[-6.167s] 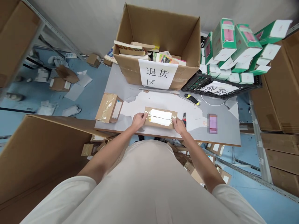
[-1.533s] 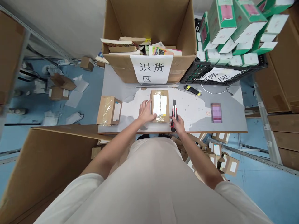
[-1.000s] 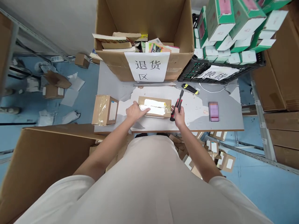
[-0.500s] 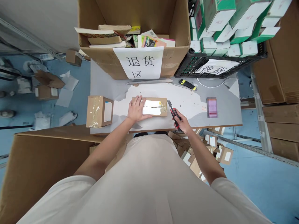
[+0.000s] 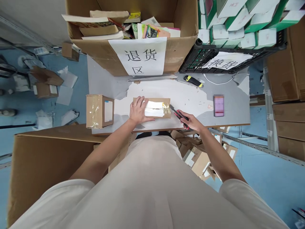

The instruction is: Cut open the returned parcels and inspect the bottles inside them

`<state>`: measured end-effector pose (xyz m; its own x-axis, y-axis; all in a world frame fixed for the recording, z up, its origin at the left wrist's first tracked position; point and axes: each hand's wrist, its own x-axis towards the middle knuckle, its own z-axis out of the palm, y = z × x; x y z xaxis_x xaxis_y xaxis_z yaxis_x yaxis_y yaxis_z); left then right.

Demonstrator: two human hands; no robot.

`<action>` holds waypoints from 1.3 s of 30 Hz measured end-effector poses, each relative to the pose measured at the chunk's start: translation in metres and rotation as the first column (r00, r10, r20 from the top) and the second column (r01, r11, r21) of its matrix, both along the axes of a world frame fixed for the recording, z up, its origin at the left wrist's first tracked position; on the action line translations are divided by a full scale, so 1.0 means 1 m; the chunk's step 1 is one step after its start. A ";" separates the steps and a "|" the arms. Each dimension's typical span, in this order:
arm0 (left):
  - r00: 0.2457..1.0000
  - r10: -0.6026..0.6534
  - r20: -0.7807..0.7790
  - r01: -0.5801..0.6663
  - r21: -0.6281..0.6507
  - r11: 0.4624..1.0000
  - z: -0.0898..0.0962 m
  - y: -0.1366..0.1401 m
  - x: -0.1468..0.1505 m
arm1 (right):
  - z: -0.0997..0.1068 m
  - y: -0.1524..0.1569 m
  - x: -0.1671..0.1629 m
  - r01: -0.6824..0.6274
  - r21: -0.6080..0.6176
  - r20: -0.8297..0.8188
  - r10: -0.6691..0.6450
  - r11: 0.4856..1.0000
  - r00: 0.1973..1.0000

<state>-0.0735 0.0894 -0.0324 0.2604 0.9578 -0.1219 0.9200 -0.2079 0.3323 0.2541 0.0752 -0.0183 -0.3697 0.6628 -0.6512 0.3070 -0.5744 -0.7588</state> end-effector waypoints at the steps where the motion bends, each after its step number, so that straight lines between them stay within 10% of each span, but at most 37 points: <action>1: 1.000 -0.011 0.006 0.011 -0.012 1.000 0.001 0.000 0.000 | 0.000 -0.001 -0.002 -0.022 -0.003 0.000 0.022 1.000 1.000; 16: 0.956 0.060 0.286 -0.077 0.050 0.996 -0.012 -0.007 -0.020 | -0.008 -0.076 0.006 0.421 0.187 0.127 -0.447 0.888 0.886; 21: 0.687 0.422 0.591 -0.334 -0.259 0.906 -0.034 -0.034 -0.030 | -0.032 -0.043 -0.051 0.469 0.176 -0.005 -0.475 0.866 0.880; 26: 0.520 0.480 0.706 -0.356 -0.332 0.874 -0.038 -0.045 -0.029 | -0.025 -0.016 -0.085 0.509 0.281 -0.055 -0.516 0.813 0.855; 39: 0.552 0.586 0.593 -0.414 -0.415 0.810 -0.048 -0.052 -0.016 | -0.044 -0.012 -0.065 0.485 0.319 0.014 -0.516 0.814 0.856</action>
<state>-0.0900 0.0372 -0.0806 -0.1644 0.9304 -0.3276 0.3535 0.3657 0.8610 0.1895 0.0637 -0.0623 0.1198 0.9038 -0.4109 0.1176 -0.4239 -0.8981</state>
